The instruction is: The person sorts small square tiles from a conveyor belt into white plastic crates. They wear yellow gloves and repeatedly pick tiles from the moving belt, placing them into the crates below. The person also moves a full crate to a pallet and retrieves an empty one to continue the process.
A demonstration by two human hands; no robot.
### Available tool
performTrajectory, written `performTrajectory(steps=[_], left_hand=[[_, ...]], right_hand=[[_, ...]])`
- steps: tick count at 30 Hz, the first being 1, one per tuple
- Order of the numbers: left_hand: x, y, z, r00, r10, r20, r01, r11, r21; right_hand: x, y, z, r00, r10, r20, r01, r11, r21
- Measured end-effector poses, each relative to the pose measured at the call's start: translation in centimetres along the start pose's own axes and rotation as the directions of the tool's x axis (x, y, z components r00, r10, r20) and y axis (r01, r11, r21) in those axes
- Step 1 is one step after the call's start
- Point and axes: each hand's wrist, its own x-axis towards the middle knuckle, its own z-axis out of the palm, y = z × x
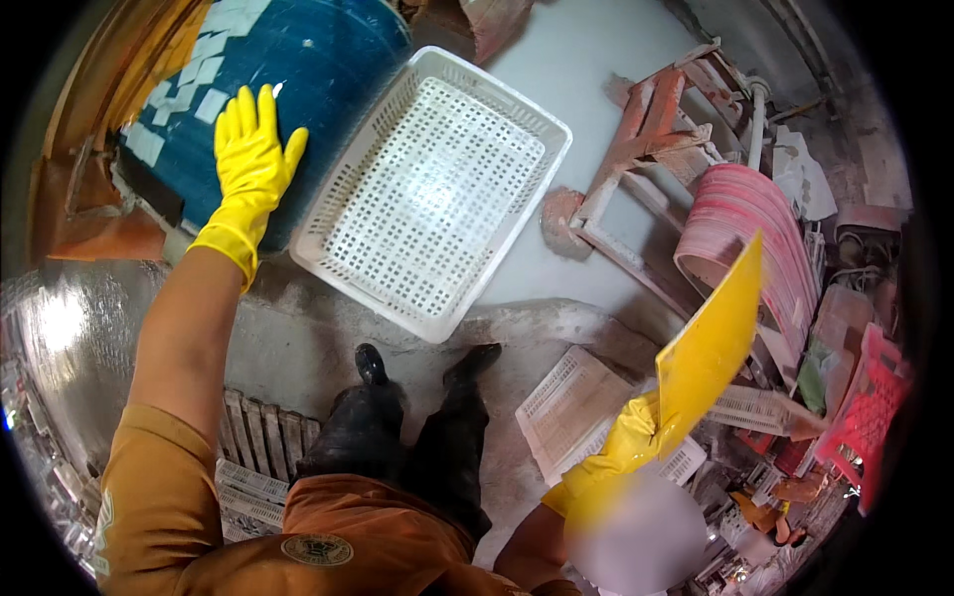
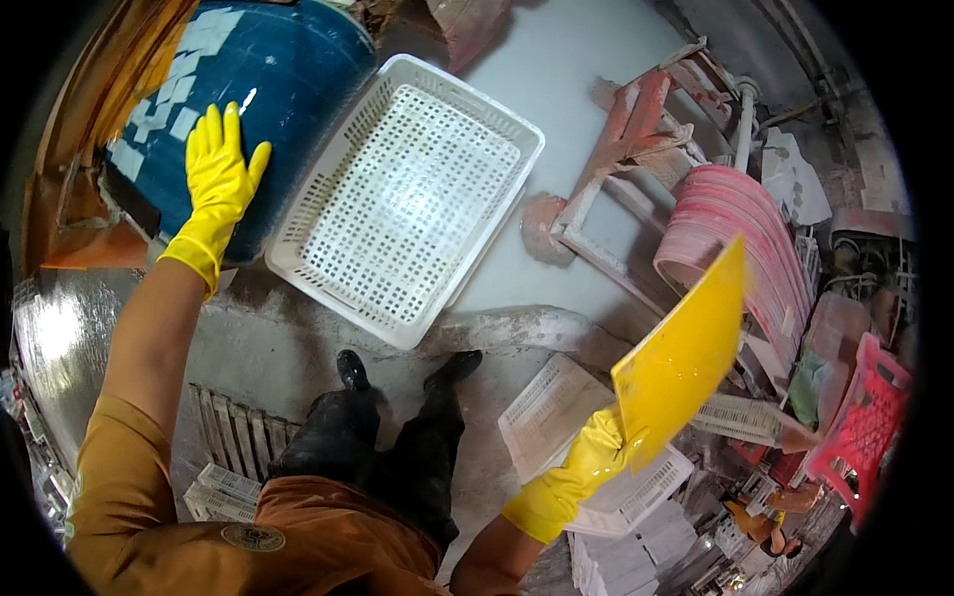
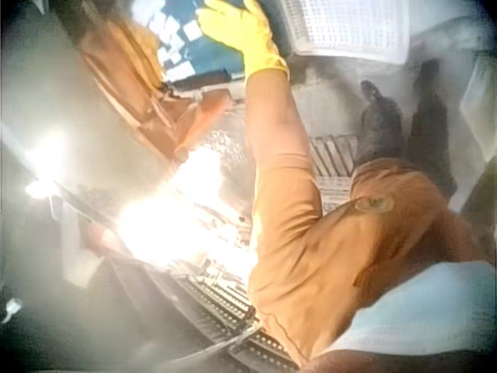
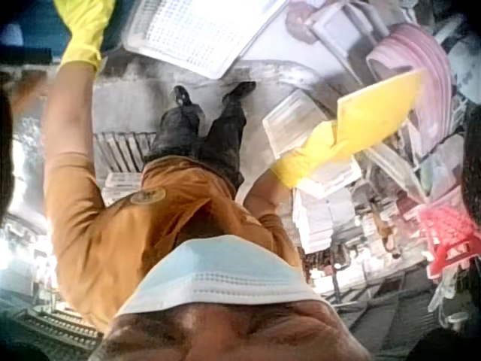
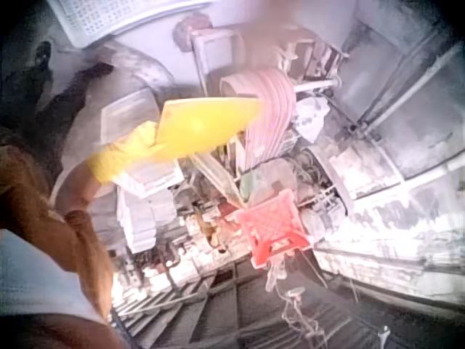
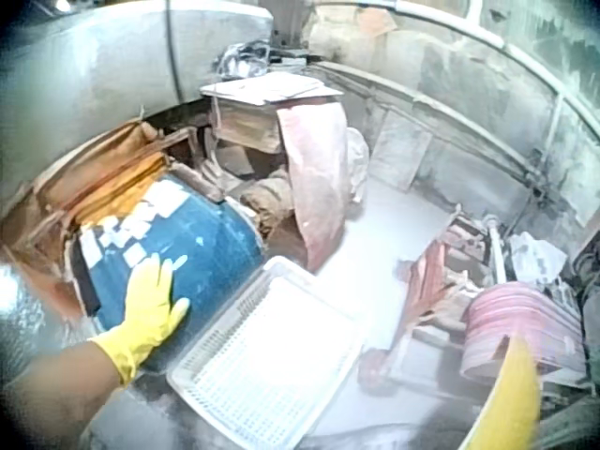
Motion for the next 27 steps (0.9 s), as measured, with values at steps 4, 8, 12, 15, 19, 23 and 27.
performTrajectory(steps=[4, 8, 12, 15, 19, 23, 27], left_hand=[[0.4, -1.9, -0.6, 0.998, 0.046, 0.036, -0.040, 0.987, -0.159], [1.4, -8.5, -3.1, 0.982, 0.186, 0.024, -0.164, 0.915, -0.367], [-3.3, -14.4, 2.4, 0.997, -0.076, -0.020, 0.069, 0.969, -0.236], [-1.6, -12.0, 0.5, 0.997, -0.066, -0.025, 0.058, 0.966, -0.254], [-3.2, -13.2, 0.2, 0.994, -0.105, 0.038, 0.111, 0.968, -0.224], [-2.6, -12.4, -0.6, 0.981, -0.149, 0.127, 0.175, 0.959, -0.223], [-2.0, -12.4, -1.5, 0.973, -0.155, 0.173, 0.193, 0.954, -0.230]], right_hand=[[-5.1, 5.0, -0.1, 0.994, -0.102, -0.048, 0.081, 0.940, -0.332], [-6.6, 8.7, -1.8, 0.982, -0.136, -0.134, 0.015, 0.756, -0.654], [-0.8, 16.9, -6.8, 0.880, 0.297, -0.371, -0.410, 0.868, -0.280], [5.2, 17.5, -20.0, 0.514, 0.850, -0.119, -0.779, 0.520, 0.350], [5.8, 31.2, -24.2, 0.668, 0.479, -0.570, -0.686, 0.693, -0.221], [8.2, 39.2, -28.4, 0.656, 0.386, -0.648, -0.699, 0.633, -0.331], [8.2, 45.1, -31.8, 0.613, 0.347, -0.710, -0.738, 0.572, -0.359]])
